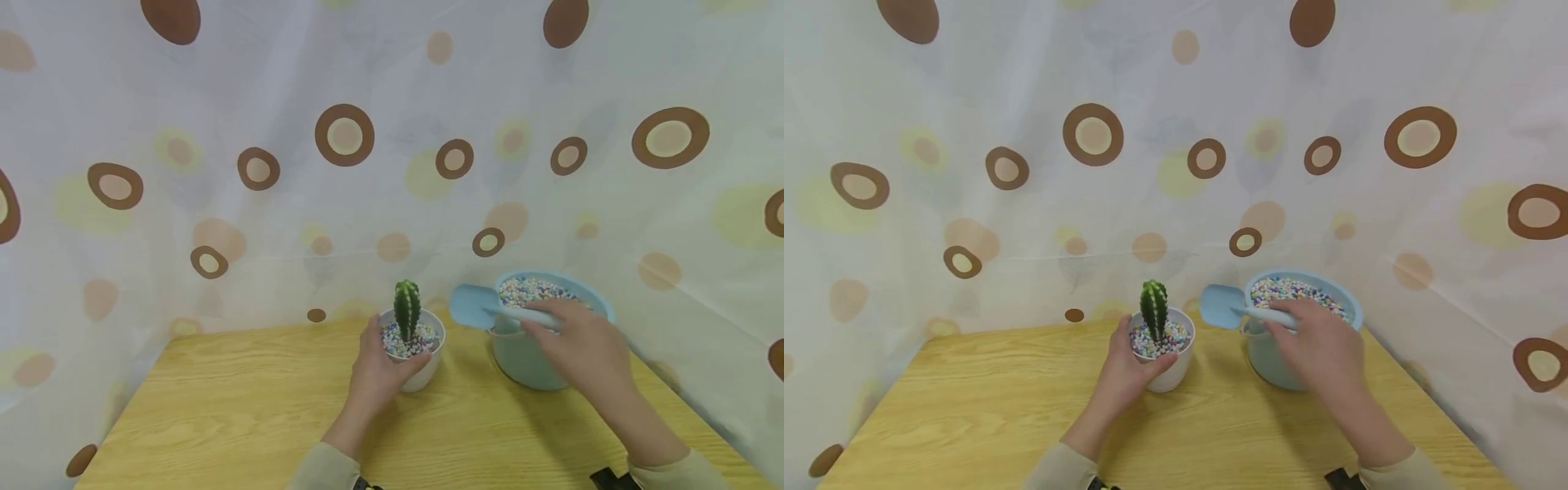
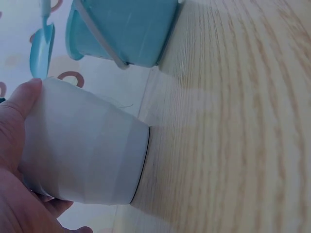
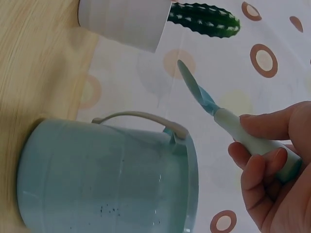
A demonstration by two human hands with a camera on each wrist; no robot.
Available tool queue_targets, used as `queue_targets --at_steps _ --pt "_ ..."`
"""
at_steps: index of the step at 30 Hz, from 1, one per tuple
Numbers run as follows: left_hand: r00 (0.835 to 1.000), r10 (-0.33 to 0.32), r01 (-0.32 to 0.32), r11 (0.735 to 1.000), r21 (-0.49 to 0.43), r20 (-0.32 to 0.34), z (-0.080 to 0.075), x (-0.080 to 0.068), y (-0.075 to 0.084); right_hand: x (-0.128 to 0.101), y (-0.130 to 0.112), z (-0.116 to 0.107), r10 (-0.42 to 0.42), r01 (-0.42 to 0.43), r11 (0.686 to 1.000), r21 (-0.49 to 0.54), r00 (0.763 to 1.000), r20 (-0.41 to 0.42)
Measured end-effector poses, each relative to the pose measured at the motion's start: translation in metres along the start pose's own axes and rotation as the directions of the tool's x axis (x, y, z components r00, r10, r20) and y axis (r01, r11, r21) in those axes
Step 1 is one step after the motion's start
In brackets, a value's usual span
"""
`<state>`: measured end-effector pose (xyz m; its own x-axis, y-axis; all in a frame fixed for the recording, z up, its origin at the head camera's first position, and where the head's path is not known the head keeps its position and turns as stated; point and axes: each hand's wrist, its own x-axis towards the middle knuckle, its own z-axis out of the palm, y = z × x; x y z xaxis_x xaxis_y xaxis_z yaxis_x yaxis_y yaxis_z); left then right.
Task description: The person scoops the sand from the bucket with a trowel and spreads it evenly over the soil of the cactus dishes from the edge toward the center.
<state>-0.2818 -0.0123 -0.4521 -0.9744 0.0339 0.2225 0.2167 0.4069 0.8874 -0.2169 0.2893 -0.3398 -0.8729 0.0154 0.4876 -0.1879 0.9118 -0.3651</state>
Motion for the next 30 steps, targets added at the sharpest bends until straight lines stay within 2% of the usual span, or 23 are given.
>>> queue_targets --at_steps 4,13,21,30 --pt "1.0 -0.006 0.006 1.0 0.007 -0.002 -0.001 -0.001 0.001 0.001 0.007 -0.009 0.047 -0.048 0.998 0.027 0.998 0.038" --pt "1.0 -0.008 0.009 0.999 0.038 -0.01 0.001 0.0 -0.002 0.002 0.018 -0.026 0.094 -0.095 0.995 0.017 0.994 0.056" --pt "1.0 -0.006 0.007 0.999 0.043 -0.015 -0.001 0.0 -0.004 0.007 0.018 -0.03 0.1 -0.099 0.995 -0.007 0.994 0.053" --pt "0.999 0.011 -0.009 0.998 0.058 -0.042 0.001 -0.001 -0.002 0.013 0.02 -0.038 0.152 -0.149 0.988 -0.043 0.985 0.086"
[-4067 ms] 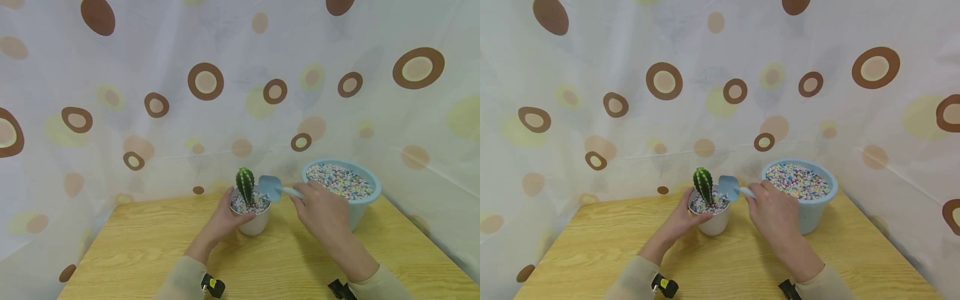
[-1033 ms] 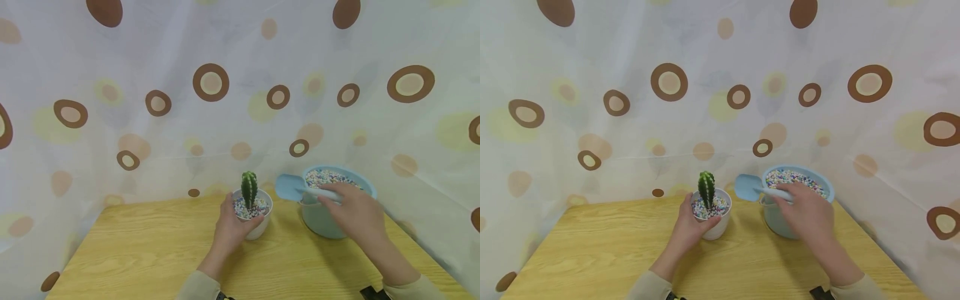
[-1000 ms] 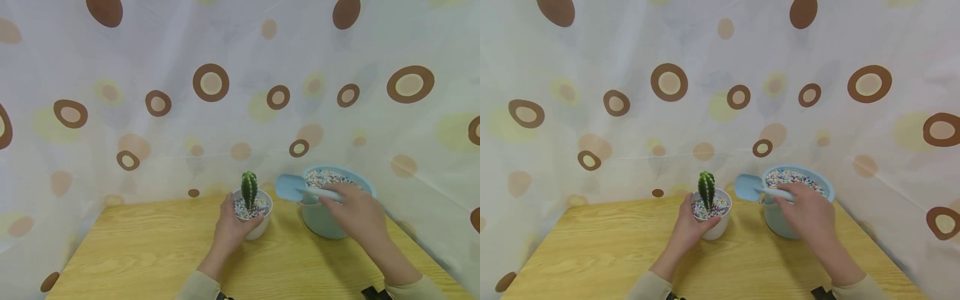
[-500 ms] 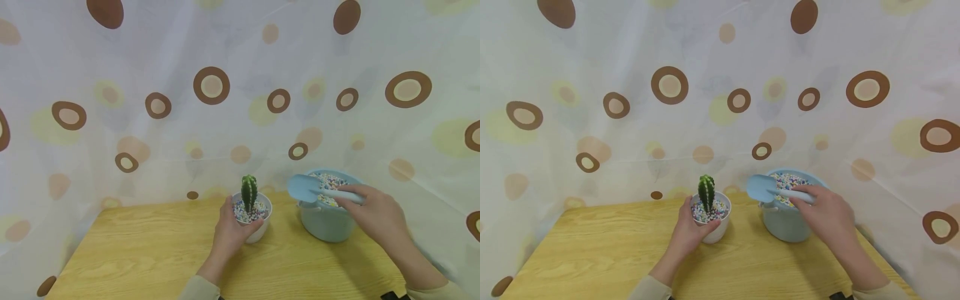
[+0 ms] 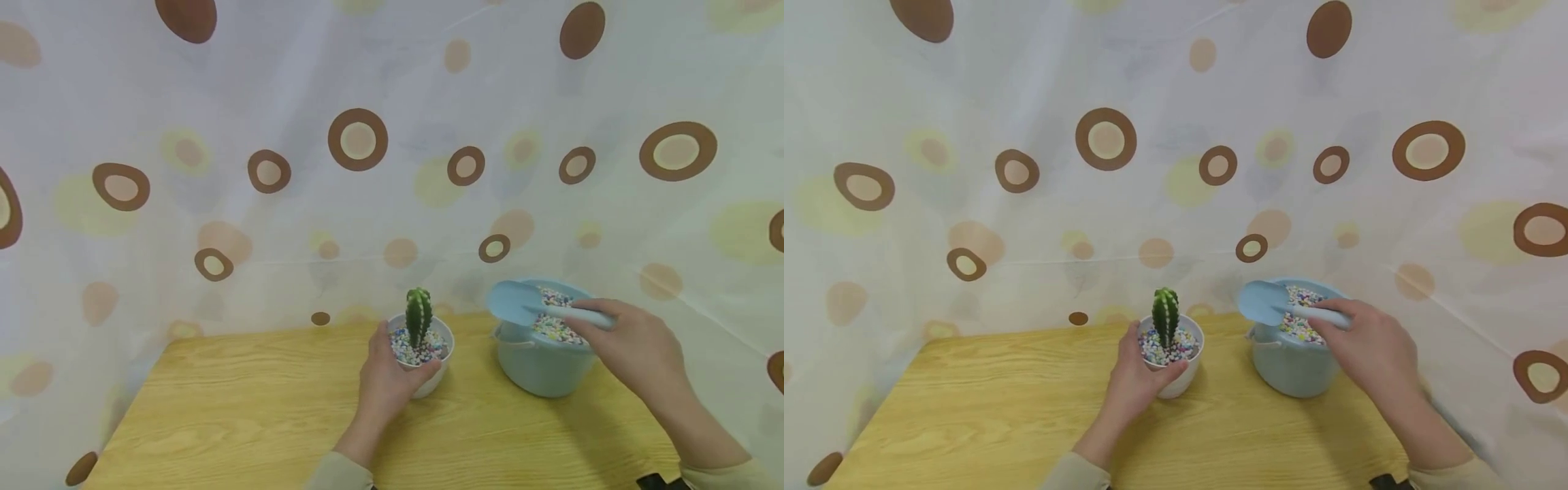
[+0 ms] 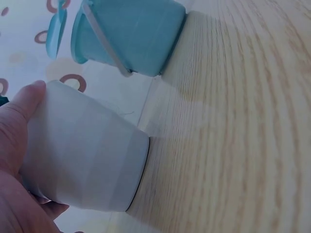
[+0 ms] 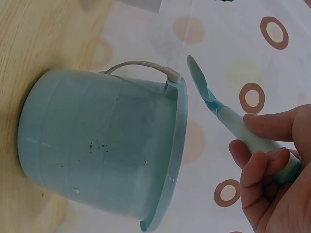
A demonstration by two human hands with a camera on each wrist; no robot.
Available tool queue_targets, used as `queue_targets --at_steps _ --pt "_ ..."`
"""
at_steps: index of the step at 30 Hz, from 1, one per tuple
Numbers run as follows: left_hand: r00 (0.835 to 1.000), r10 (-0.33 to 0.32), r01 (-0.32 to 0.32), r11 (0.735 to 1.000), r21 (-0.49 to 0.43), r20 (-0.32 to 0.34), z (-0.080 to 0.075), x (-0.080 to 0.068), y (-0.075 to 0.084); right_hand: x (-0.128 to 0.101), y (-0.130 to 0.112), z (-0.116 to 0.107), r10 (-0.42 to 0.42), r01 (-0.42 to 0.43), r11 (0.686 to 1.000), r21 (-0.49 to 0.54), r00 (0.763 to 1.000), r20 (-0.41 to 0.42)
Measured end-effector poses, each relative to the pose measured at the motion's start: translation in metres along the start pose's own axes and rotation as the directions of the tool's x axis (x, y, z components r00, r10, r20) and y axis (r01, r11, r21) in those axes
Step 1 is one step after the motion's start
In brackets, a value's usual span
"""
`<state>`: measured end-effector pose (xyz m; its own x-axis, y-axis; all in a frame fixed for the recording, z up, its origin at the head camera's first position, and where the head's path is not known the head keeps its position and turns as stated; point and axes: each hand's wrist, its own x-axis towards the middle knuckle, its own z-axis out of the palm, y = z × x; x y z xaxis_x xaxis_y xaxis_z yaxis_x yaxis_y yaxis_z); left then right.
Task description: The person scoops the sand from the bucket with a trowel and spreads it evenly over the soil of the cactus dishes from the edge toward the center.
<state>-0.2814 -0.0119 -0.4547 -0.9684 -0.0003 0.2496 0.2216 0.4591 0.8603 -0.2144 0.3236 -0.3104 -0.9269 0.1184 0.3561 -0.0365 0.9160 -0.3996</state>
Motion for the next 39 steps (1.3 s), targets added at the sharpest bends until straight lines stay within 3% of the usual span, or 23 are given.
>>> queue_targets --at_steps 6,13,23,31,39 --pt "1.0 -0.005 0.006 1.0 0.016 -0.008 0.009 -0.007 0.004 -0.006 0.006 -0.005 0.048 -0.049 0.999 0.017 0.998 0.033" --pt "1.0 -0.016 0.017 1.0 0.024 -0.026 0.012 -0.012 0.003 -0.004 0.009 -0.007 0.042 -0.042 0.999 0.008 0.999 0.035" --pt "0.997 -0.04 0.042 0.999 0.028 -0.064 0.004 -0.017 -0.003 0.001 0.004 -0.003 0.03 -0.031 0.999 0.02 0.999 0.034" --pt "0.996 -0.053 0.055 0.998 0.029 -0.069 -0.022 -0.014 -0.013 0.011 -0.013 0.014 0.0 -0.004 0.998 0.065 0.998 0.057" --pt "0.994 -0.072 0.07 0.997 -0.032 -0.076 -0.054 -0.017 -0.031 0.022 -0.027 0.033 -0.042 0.031 0.995 0.1 0.993 0.11"
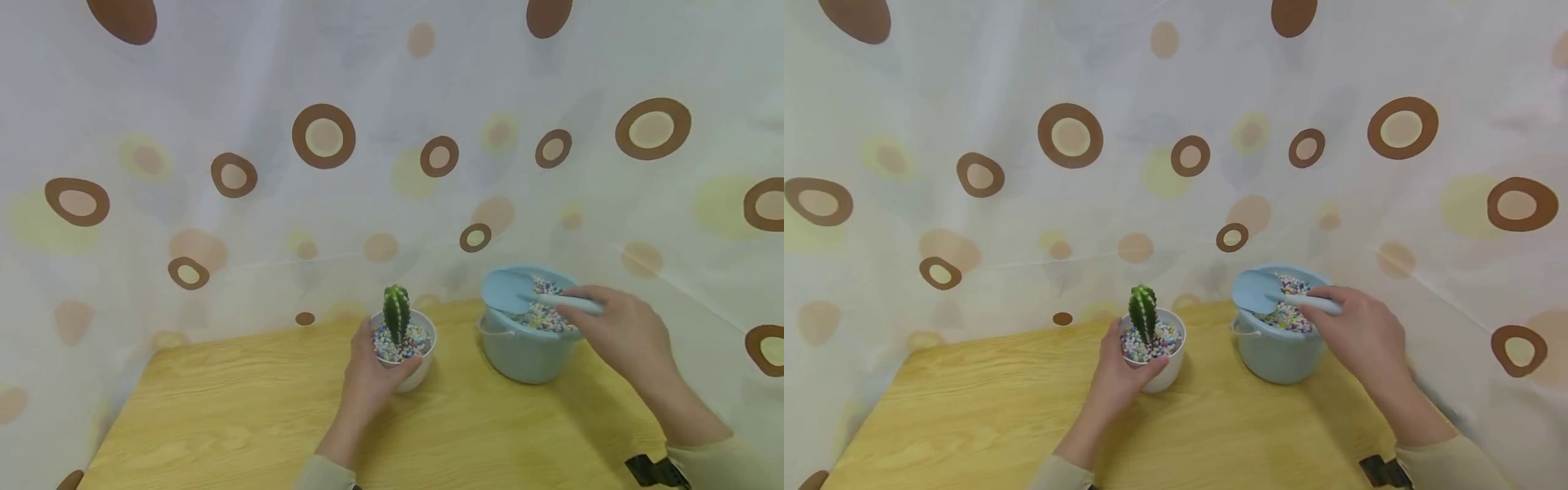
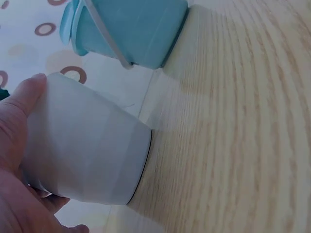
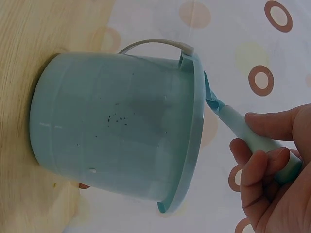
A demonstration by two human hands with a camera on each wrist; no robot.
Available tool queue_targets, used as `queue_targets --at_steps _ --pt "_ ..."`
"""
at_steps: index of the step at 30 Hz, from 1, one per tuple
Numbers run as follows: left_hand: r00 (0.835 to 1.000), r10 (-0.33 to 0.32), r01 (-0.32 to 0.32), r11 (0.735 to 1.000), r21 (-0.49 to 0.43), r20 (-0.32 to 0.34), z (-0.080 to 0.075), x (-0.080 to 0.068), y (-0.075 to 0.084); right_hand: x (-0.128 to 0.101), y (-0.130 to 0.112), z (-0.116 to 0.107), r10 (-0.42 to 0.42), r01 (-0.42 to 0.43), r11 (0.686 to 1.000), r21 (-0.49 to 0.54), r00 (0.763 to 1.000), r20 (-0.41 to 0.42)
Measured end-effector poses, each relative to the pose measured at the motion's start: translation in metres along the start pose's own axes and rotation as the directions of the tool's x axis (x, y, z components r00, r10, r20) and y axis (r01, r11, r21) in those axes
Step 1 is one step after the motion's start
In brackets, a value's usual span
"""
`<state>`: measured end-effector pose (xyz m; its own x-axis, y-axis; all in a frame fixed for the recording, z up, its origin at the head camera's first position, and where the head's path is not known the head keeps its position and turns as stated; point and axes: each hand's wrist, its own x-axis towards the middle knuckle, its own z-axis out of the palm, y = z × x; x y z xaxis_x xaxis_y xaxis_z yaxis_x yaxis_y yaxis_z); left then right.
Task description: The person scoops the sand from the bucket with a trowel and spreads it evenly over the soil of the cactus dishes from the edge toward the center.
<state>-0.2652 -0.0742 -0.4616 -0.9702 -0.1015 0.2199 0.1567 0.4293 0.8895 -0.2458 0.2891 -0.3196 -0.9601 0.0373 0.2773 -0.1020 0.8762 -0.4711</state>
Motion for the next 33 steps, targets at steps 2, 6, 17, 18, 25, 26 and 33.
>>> queue_targets --at_steps 2,6,17,18,25,26,33 --pt "1.0 -0.006 0.006 1.0 -0.021 0.004 0.0 0.0 -0.001 0.003 0.003 -0.002 0.002 -0.002 1.0 -0.002 1.0 0.013" --pt "1.0 -0.028 0.028 0.999 -0.016 0.006 -0.008 -0.004 -0.002 0.005 0.002 -0.002 -0.005 0.005 1.0 0.003 1.0 0.018" --pt "0.995 0.034 -0.035 0.999 0.014 0.089 -0.014 -0.011 0.006 -0.01 0.01 -0.013 0.013 -0.013 1.0 0.018 1.0 0.014" --pt "0.995 0.036 -0.037 0.999 0.013 0.094 -0.015 -0.011 0.007 -0.01 0.009 -0.013 0.011 -0.011 1.0 0.021 1.0 0.013" --pt "0.994 0.036 -0.037 0.999 0.012 0.103 -0.021 -0.015 -0.001 -0.004 0.005 -0.004 -0.021 0.021 0.999 0.031 1.0 0.017" --pt "0.994 0.038 -0.04 0.999 0.016 0.104 -0.021 -0.015 -0.002 -0.003 0.005 -0.004 -0.023 0.023 0.999 0.029 1.0 0.019" --pt "0.994 0.033 -0.034 0.999 0.008 0.101 -0.017 -0.009 0.001 0.006 0.007 -0.002 -0.029 0.029 0.999 0.023 0.999 0.019"
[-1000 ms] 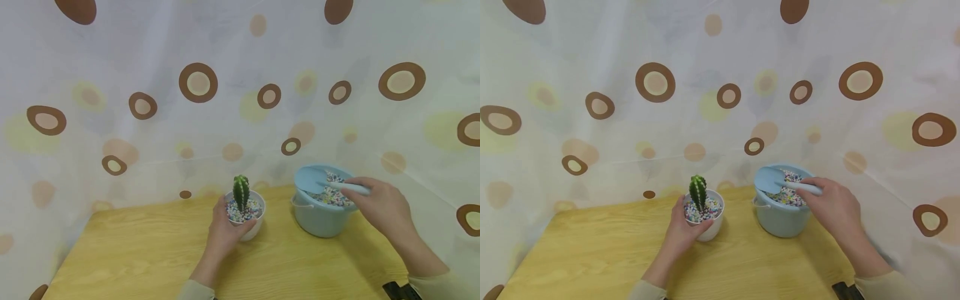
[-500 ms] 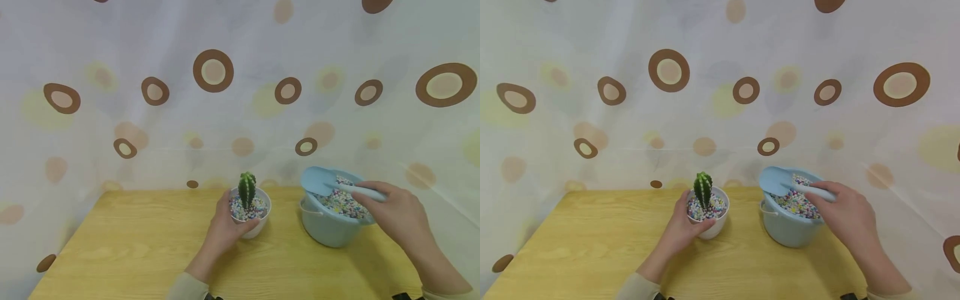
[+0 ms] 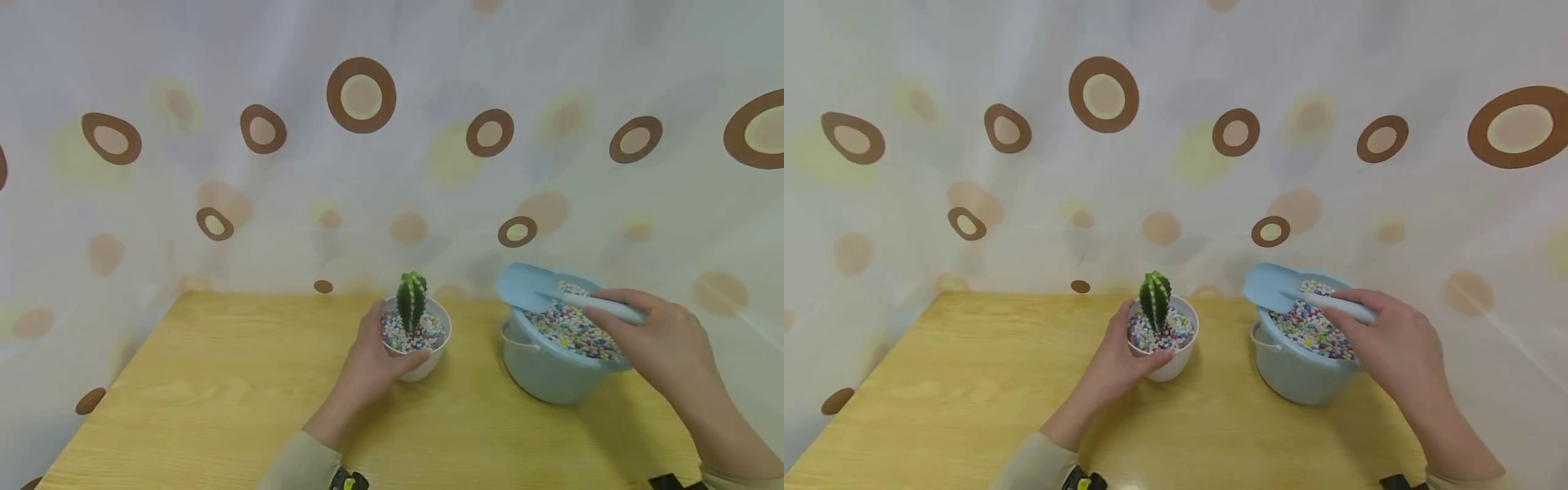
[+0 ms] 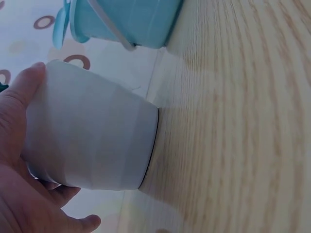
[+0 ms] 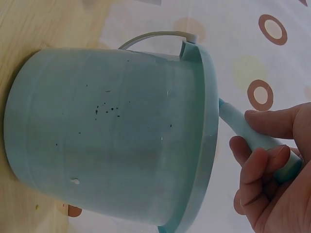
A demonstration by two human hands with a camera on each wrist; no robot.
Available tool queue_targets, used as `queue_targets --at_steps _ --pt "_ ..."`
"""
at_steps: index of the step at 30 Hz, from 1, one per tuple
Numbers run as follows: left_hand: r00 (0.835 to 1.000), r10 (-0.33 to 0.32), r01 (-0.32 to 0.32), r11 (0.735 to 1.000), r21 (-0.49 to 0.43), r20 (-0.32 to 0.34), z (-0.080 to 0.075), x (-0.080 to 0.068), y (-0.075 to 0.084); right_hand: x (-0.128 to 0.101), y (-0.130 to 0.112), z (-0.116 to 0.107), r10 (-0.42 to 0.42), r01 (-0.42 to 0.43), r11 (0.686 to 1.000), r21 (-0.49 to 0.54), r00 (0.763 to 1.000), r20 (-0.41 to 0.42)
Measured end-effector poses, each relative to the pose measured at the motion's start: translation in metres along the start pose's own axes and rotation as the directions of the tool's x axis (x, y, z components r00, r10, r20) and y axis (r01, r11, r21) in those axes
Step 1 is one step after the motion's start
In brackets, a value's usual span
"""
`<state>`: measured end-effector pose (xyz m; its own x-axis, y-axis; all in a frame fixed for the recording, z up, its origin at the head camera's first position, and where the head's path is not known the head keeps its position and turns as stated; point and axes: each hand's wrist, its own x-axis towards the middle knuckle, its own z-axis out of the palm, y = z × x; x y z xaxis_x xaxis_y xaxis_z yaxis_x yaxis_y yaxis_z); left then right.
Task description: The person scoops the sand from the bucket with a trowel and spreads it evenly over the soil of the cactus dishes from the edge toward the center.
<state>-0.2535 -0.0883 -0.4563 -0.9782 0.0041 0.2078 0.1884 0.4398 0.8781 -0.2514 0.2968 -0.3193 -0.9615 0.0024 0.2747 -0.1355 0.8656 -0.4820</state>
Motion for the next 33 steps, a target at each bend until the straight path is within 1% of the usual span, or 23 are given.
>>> queue_targets --at_steps 3,9,16,21,23,29,33 --pt "1.0 0.001 -0.001 1.0 -0.019 -0.001 0.005 0.001 0.001 -0.003 0.001 -0.003 0.007 -0.007 1.0 0.004 1.0 -0.003" --pt "0.999 -0.028 0.028 0.999 -0.025 0.015 0.016 0.003 0.004 -0.009 0.009 -0.013 0.045 -0.046 0.998 -0.036 0.999 -0.026" --pt "0.999 -0.04 0.04 0.999 -0.012 0.015 0.024 0.013 0.007 -0.008 0.022 -0.023 0.056 -0.061 0.996 -0.063 0.996 -0.071" --pt "0.998 -0.055 0.055 0.998 -0.019 0.012 0.024 0.017 0.008 -0.006 0.028 -0.023 0.084 -0.088 0.994 -0.061 0.995 -0.053" --pt "0.998 -0.061 0.061 0.998 -0.027 0.007 0.024 0.016 0.009 -0.009 0.03 -0.024 0.091 -0.094 0.994 -0.06 0.995 -0.048" --pt "0.999 -0.048 0.048 0.998 -0.051 0.007 0.025 0.015 0.009 -0.016 0.032 -0.033 0.1 -0.105 0.991 -0.081 0.993 -0.064" --pt "0.998 -0.055 0.056 0.997 -0.059 0.012 0.026 0.015 0.009 -0.02 0.034 -0.041 0.099 -0.108 0.988 -0.109 0.992 -0.084"
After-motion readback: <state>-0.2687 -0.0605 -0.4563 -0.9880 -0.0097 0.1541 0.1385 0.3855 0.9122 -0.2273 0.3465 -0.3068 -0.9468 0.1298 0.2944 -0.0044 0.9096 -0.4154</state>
